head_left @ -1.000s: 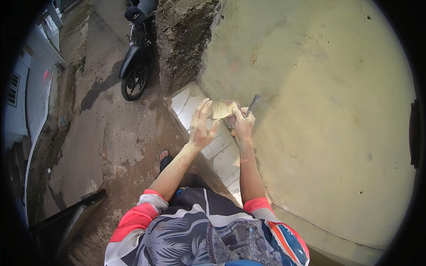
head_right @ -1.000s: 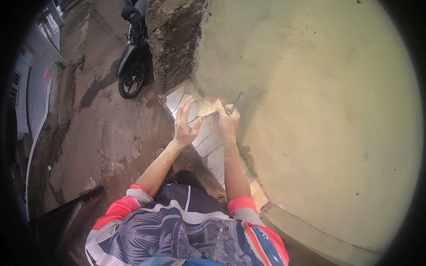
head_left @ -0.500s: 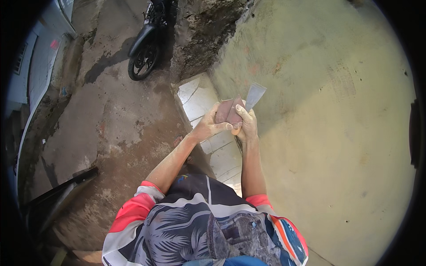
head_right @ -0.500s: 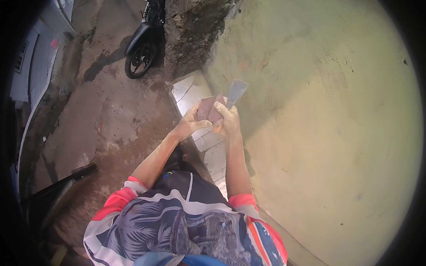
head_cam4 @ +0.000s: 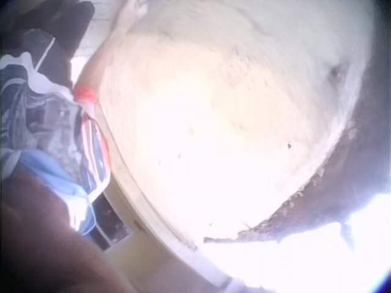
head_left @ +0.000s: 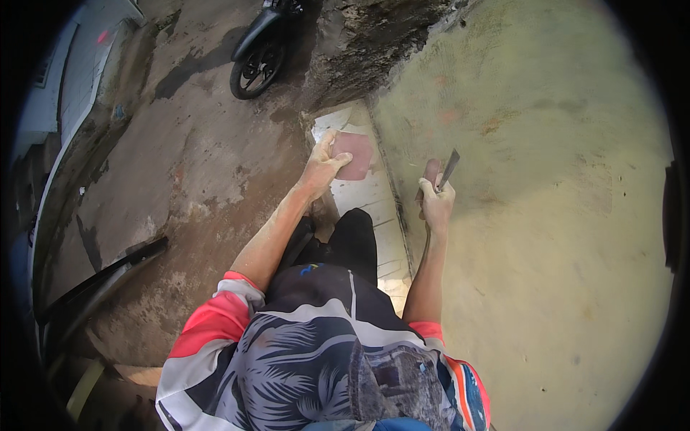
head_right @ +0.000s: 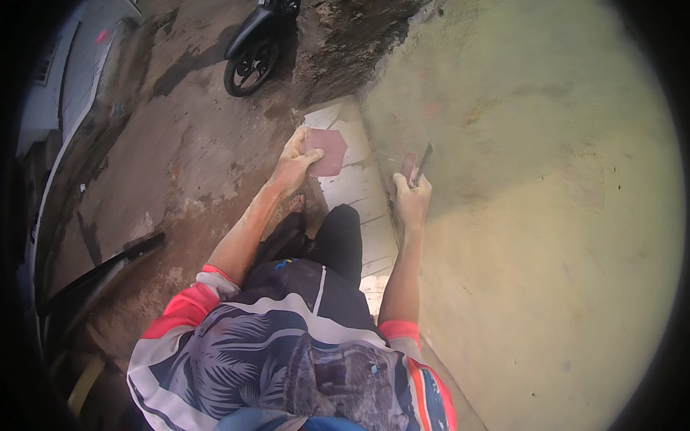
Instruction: The person smooths a freshly plastered wall using a sanding block in the left hand and a trowel in the right hand. The person works on the lower section of the wall, moving the tools back and forth to even the surface.
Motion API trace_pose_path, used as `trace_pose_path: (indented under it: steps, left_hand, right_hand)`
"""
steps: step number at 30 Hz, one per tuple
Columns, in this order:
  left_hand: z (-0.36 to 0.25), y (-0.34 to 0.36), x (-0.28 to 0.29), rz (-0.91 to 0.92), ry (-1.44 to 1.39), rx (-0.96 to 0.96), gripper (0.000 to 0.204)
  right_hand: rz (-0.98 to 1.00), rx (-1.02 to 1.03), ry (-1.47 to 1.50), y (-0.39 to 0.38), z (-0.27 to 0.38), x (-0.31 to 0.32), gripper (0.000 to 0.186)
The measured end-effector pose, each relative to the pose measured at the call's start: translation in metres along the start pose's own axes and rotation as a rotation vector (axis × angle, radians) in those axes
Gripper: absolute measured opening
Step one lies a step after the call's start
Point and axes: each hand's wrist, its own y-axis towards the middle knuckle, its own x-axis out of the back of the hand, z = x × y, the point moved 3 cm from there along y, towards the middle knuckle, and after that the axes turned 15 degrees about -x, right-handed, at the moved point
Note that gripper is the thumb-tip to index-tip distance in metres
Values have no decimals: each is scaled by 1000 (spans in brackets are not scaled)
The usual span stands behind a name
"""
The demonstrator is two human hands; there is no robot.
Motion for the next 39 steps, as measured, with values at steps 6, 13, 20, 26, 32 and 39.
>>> trace_pose_path:
  steps: [6, 13, 20, 26, 32, 39]
  left_hand:
    - [24, -45, 141, -29, 680, 178, 30]
    - [53, -327, 249, 434, 1229, 951, 56]
    - [53, -479, 180, 399, 850, 1040, 51]
    - [46, -427, 167, 350, 805, 945, 49]
    - [37, -390, 170, 396, 821, 877, 46]
    - [20, -394, 169, 413, 816, 850, 44]
  right_hand:
    - [-21, -254, 270, -31, -68, 24, 13]
    - [-338, -370, -607, -108, -298, 85, 44]
    - [37, -572, -726, -210, -298, 124, 39]
    - [34, -567, -695, -219, -288, 134, 34]
    - [17, -567, -641, -229, -283, 130, 29]
    - [30, -563, -606, -232, -279, 128, 24]
